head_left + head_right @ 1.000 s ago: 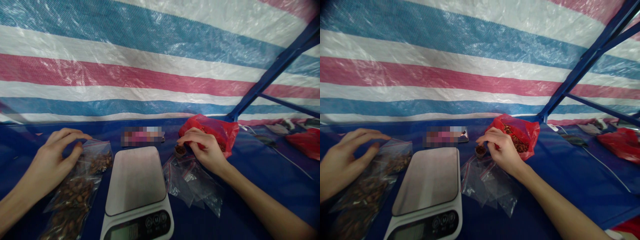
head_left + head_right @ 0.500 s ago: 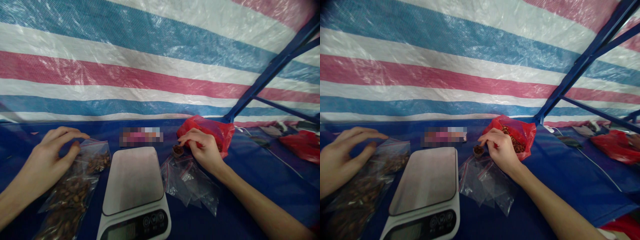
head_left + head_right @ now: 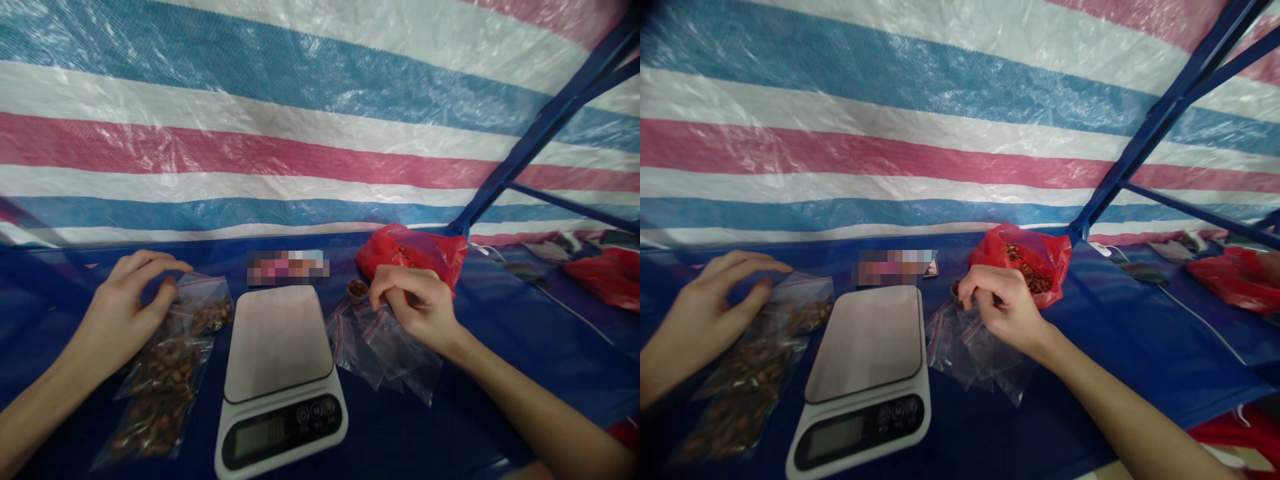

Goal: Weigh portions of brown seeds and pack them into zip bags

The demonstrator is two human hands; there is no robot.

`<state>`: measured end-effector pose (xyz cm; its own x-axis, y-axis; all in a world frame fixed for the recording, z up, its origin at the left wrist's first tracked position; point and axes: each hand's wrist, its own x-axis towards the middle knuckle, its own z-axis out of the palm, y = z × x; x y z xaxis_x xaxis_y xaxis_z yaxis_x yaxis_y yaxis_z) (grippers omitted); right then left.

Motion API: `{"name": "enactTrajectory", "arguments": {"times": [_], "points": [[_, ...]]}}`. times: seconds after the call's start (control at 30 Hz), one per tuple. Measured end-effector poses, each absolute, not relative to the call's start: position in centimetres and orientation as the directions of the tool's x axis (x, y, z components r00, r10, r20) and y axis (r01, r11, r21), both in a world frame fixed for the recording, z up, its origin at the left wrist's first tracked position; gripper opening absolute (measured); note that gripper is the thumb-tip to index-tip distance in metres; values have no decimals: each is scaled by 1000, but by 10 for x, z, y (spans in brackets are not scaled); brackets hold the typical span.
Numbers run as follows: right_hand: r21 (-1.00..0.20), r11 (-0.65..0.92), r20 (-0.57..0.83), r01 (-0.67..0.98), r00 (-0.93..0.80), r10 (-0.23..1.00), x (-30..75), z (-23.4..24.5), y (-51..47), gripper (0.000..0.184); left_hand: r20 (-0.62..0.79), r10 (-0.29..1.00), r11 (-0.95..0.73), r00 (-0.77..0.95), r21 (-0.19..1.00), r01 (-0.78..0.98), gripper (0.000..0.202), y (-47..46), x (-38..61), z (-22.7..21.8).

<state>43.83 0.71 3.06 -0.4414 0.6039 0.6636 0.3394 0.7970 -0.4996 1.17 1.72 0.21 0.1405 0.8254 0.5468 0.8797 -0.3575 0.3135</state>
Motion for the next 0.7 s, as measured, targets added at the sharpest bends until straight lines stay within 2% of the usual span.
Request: {"name": "enactTrajectory", "arguments": {"times": [0.1,0.23,0.37,0.6,0.7], "points": [[-448,838,569,310,-625,535,427,32,-21,35,554,821,-364,140,318,875,28,16,15,4],[-295,911,437,288,-807,396,418,24,-62,34,548,825,-367,139,330,870,29,14,18,5],[-158,929,425,335,-826,370,420,11,-87,24,554,820,-376,144,331,865,30,12,21,8],[-8,925,417,381,-839,349,419,6,-96,30,554,821,-375,139,338,863,31,13,20,9],[17,930,430,366,-843,324,416,5,-96,32,556,820,-371,132,343,863,31,13,19,9]]}}
